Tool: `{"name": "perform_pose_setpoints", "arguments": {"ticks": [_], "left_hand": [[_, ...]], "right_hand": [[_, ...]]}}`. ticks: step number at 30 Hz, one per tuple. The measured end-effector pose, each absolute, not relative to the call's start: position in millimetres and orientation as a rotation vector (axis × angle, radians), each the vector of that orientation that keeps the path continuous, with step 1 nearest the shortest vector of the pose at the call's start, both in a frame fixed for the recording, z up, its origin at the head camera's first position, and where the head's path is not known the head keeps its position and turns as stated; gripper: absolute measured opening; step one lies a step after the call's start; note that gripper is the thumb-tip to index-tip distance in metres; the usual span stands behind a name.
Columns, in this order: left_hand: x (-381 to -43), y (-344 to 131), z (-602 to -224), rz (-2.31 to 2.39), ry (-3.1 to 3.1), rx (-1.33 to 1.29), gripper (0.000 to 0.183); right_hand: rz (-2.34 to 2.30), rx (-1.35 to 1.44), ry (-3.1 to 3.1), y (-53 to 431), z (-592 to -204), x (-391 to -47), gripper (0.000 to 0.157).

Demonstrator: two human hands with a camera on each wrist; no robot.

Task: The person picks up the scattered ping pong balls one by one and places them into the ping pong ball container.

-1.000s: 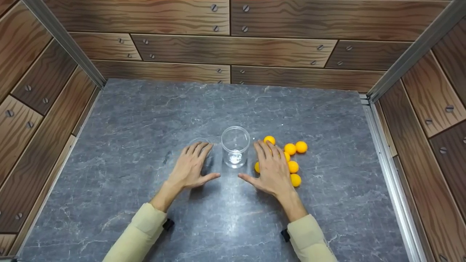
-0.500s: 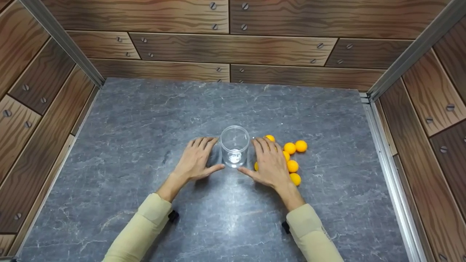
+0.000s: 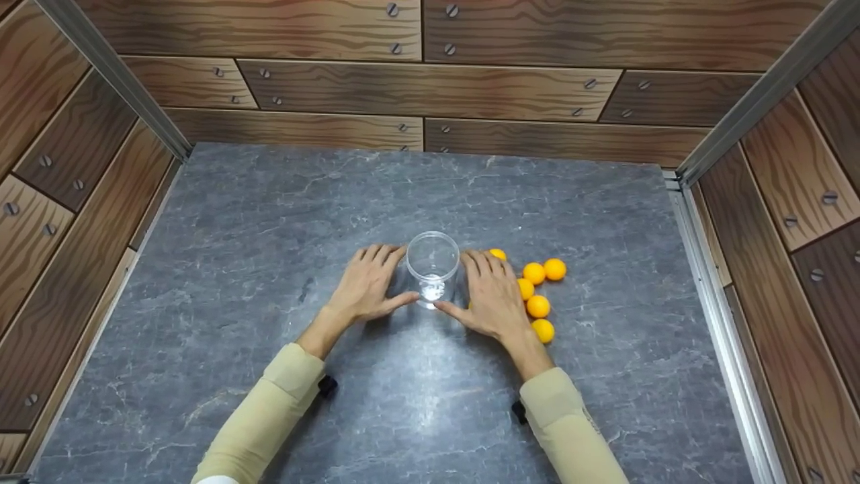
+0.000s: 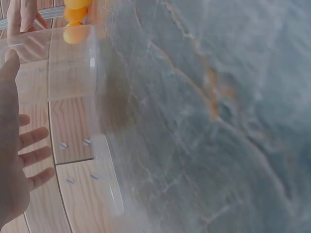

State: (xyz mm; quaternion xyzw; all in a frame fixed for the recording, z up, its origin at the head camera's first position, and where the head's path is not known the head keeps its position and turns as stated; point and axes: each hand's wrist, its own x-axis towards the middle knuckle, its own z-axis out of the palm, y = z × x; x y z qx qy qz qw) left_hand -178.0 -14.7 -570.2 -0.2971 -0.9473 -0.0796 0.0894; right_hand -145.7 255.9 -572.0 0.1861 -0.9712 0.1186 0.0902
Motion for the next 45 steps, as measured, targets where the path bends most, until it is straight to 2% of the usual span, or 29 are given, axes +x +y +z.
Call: {"name": "perform_pose_setpoints", "arguments": {"ticks": [20, 45], "left_hand": [[-182, -7, -568, -0.189, -2.776, -0.924, 0.091], [-165, -17, -571, -0.218, -2.718, -0.934, 0.087]], "right_hand": [[0.369, 0.563, -2.861, 251, -575, -150, 0.098], [0.36, 0.622, -2.803, 245, -577, -138, 0.099]]}}
